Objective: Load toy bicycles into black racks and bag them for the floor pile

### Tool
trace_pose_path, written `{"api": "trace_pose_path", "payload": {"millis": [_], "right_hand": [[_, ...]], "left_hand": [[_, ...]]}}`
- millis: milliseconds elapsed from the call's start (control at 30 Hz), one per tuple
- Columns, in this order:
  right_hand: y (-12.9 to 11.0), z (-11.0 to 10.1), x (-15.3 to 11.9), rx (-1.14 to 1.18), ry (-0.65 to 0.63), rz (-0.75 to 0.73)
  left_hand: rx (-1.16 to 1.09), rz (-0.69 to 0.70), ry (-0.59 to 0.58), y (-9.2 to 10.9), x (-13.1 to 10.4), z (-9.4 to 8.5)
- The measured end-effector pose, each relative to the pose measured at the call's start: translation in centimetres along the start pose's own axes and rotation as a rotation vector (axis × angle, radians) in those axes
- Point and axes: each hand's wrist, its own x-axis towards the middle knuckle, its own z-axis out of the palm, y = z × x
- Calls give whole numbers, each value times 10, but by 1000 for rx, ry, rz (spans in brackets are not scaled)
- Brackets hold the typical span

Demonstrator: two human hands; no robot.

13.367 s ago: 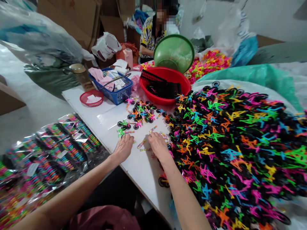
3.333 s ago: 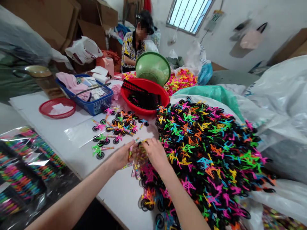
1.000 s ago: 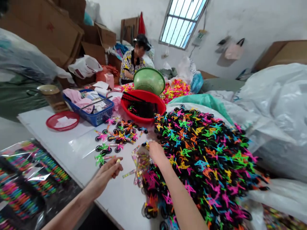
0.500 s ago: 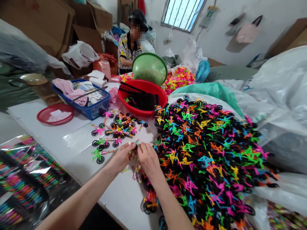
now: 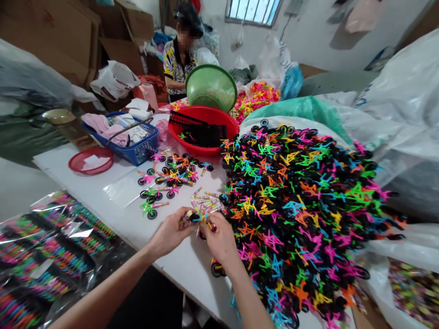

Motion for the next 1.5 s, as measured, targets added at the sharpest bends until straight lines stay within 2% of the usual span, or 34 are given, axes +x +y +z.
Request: {"api": "trace_pose_path", "payload": {"millis": [67,100,133,233,367,500,600,733,800,900,967,1033,1067,1100,1133,1233,1267,1300,1400,1500], "right_hand": [[-9,-4,1,-3,138,-58],[-13,-6,1,19,159,-65],[-15,-6,2,49,137,-54],[-11,-3,2,195,-44,64],[-1,-1,-1,417,-141,198],[-1,-5,-5,536,-266,252],[1,4,-13,516,-217,249],[6,33,-23,164,56,177],[5,42,-19,99,87,149],[1,39,10,141,-42,52],[1,26,39,76,-96,-38],[6,11,70,-223,-104,-72],[10,5,83,-420,-104,-59],[15,1,94,-605,-107,-30],[21,-2,103,-749,-124,5],[34,-1,117,-897,-185,67],[36,0,119,-925,-202,75],[37,1,119,-952,-216,80],[33,1,119,-1017,-225,77],[29,-1,119,-1044,-224,47]], "left_hand": [[-119,-27,-54,0,-5,0],[-180,-18,-74,-1,-7,-1],[-228,4,-84,-3,-8,-2],[-317,41,-108,-12,-9,-5],[-522,-59,-171,-22,-8,-2],[-617,-113,-166,-18,-11,0],[-412,-100,-135,-15,-18,4],[-49,-101,155,-30,-31,15],[29,-116,257,-35,-31,14],[94,-101,256,-24,-14,-10],[238,-28,348,-4,9,-37],[536,104,542,16,35,-60],[719,177,597,22,48,-66],[902,259,575,25,61,-69],[1069,346,469,25,74,-67],[1366,610,-112,4,107,-46],[1397,672,-252,-6,116,-38],[1412,709,-332,-14,124,-31],[1404,754,-368,-25,137,-24],[1370,773,-357,-17,131,-30]]}}
